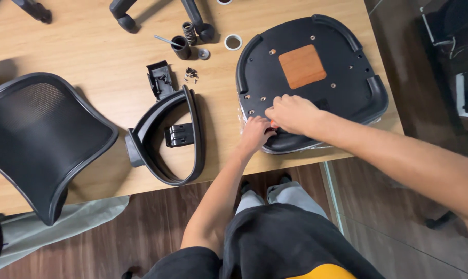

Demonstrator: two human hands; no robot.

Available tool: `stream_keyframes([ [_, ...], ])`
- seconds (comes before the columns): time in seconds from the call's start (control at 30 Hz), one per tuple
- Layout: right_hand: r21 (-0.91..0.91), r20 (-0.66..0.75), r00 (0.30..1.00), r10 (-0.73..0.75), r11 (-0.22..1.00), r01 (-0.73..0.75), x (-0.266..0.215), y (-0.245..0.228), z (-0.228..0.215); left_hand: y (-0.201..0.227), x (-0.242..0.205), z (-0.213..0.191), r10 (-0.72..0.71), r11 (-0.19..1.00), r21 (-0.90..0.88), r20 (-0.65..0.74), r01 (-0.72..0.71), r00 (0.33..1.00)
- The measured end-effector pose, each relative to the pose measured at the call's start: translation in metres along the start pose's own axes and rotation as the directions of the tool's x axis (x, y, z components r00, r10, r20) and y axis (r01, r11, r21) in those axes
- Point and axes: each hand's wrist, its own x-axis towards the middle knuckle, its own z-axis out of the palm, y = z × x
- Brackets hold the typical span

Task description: Using a screwdriver to fasten or remove screws from an office chair seat component.

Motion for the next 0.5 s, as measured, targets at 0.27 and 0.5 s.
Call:
stream_keyframes([
  [0.27, 0.242, 0.161, 0.95, 0.267, 0.923, -0.3, 0.007, 0.001, -0.031, 0.0, 0.0, 0.006, -0.051, 0.998, 0.048, 0.001, 0.051, 0.999],
  [0.5, 0.291, 0.457, 0.767, 0.45, 0.739, -0.607, 0.007, 0.006, -0.055, 0.001, 0.0, -0.002, -0.038, 0.999, -0.028, -0.01, 0.038, 0.999],
])
